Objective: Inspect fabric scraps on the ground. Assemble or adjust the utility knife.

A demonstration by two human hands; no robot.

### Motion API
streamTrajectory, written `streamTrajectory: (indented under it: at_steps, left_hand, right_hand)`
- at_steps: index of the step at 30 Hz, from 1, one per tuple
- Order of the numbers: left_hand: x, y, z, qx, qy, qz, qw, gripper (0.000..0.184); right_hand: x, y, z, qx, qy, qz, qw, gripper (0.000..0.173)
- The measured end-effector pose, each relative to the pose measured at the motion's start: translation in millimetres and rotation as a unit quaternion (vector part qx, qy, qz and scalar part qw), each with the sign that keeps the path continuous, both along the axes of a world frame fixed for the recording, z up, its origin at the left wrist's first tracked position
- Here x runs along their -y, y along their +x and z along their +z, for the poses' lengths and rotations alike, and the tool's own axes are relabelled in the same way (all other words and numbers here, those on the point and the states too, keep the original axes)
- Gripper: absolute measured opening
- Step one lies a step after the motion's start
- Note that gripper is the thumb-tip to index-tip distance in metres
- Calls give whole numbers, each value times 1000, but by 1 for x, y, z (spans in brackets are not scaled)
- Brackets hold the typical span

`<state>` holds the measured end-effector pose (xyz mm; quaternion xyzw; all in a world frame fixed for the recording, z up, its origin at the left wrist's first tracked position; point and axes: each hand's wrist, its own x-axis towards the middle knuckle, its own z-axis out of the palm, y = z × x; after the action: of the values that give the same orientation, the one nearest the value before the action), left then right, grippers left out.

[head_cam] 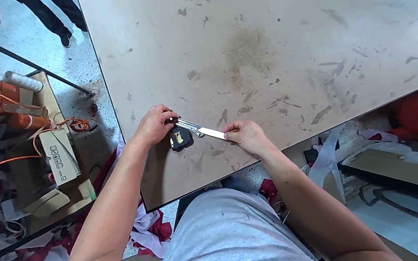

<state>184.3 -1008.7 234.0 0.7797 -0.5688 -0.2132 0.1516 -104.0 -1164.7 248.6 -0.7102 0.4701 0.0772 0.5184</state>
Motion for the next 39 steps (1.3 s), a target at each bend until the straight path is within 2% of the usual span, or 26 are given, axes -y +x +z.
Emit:
streamTrajectory:
  at_steps: [3, 5, 8, 11, 15, 18, 21, 25, 29, 33, 36, 39]
  left_hand:
    - [0, 7, 1, -59, -12, -8, 998, 29]
    - [-2, 14, 7, -135, -3, 3, 991, 28]
    - [-8, 23, 27, -252, 14, 38, 967, 30]
    - [-13, 21, 55, -313, -7, 54, 948, 33]
    - [-13, 0, 90, -305, -27, 33, 951, 34]
    - [-13, -15, 111, -296, -73, 20, 952, 34]
    - [-20, -23, 128, -334, -126, 20, 934, 35]
    - [-29, -38, 146, -369, -161, 33, 915, 36]
    - [-35, -54, 156, -383, -172, 71, 905, 35]
    - [-39, -61, 160, -398, -171, 104, 895, 25]
    - [-41, -64, 164, -417, -157, 120, 887, 24]
    - [-42, -67, 168, -449, -146, 116, 874, 25]
  right_hand:
    - [1, 5, -7, 15, 15, -3, 1000, 10]
    - [4, 6, -9, 29, 22, 2, 999, 9]
    - [9, 4, -7, 79, 45, 17, 996, 9]
    - [9, 3, 6, 141, 27, 30, 989, 10]
    - [-5, 11, 37, 199, -18, 32, 979, 10]
    - [-11, 18, 56, 272, 33, -17, 962, 22]
    - [-16, 17, 68, 354, 91, -80, 928, 30]
    - [-32, 11, 76, 377, 17, -110, 919, 13]
    - [-51, -4, 78, 386, -20, -103, 916, 18]
    - [-62, -25, 74, 429, 39, -44, 901, 16]
    - [-66, -33, 73, 460, 82, -27, 884, 25]
    - [-68, -33, 74, 480, 134, -55, 865, 35]
